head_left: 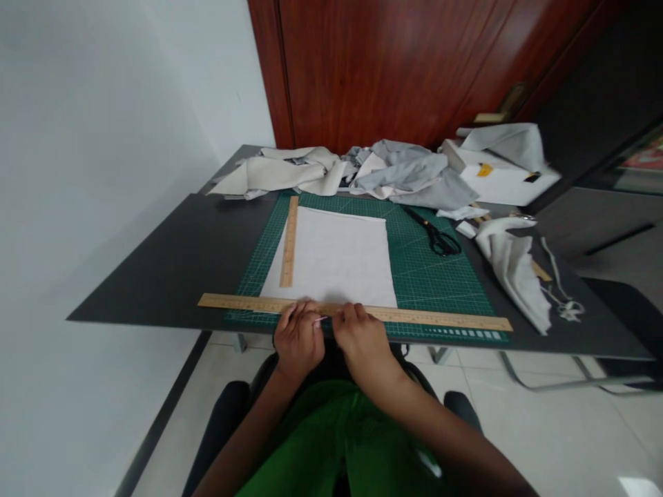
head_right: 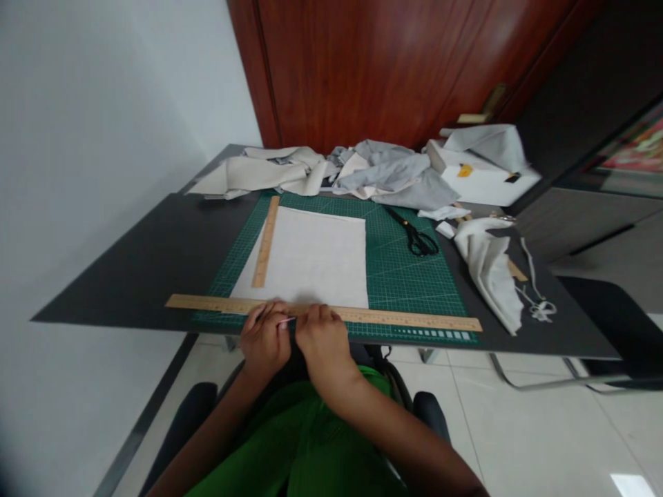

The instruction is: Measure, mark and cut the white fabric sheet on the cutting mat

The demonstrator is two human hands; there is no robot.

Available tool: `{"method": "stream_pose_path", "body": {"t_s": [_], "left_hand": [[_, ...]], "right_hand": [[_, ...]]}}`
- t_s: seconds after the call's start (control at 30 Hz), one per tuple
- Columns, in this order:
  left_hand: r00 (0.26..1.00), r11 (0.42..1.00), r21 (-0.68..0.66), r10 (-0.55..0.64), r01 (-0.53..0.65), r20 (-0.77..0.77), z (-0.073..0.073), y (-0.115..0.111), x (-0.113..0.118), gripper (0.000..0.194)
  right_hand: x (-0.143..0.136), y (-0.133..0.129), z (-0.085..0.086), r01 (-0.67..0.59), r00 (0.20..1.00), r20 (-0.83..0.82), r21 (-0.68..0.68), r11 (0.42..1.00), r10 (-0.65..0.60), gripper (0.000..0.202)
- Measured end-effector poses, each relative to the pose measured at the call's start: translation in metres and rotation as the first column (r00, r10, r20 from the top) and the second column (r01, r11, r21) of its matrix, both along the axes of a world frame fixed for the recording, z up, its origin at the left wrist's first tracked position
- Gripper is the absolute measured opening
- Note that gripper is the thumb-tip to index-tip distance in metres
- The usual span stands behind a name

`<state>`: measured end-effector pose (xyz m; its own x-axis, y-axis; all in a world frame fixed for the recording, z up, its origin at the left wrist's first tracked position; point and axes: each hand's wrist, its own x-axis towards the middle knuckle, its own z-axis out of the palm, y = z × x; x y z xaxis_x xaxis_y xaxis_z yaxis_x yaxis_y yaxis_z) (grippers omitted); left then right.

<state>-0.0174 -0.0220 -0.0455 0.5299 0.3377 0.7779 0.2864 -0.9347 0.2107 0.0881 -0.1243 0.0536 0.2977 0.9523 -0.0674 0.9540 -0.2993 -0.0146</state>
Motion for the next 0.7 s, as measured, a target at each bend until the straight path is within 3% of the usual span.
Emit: {"method": "stream_pose_path", "body": {"t_s": [0.17, 0.4, 0.57, 0.7], "left_hand": [[1.000, 0.992, -0.129, -0.002, 0.004, 0.019, 0.007, 0.000, 0.000, 0.018], [0.991, 0.974, -0.221, 0.023, -0.052, -0.132, 0.021, 0.000, -0.009, 0.023], [0.972, 0.986, -0.163, -0.010, -0.030, -0.236, 0.034, 0.011, -0.011, 0.023], [0.942, 0.995, -0.103, -0.026, -0.009, -0.335, 0.040, 0.032, -0.006, 0.023]], "right_hand": [[0.001, 0.005, -0.006, 0.001, 1.000, -0.004, 0.016, 1.000, -0.001, 0.029], [0.001, 0.010, -0.011, 0.000, 1.000, -0.010, 0.053, 0.999, 0.001, 0.028], [0.000, 0.010, -0.013, 0.004, 1.000, -0.006, 0.080, 0.997, -0.003, 0.026], [-0.001, 0.012, -0.016, 0.006, 1.000, 0.000, 0.118, 0.993, -0.006, 0.021]]}}
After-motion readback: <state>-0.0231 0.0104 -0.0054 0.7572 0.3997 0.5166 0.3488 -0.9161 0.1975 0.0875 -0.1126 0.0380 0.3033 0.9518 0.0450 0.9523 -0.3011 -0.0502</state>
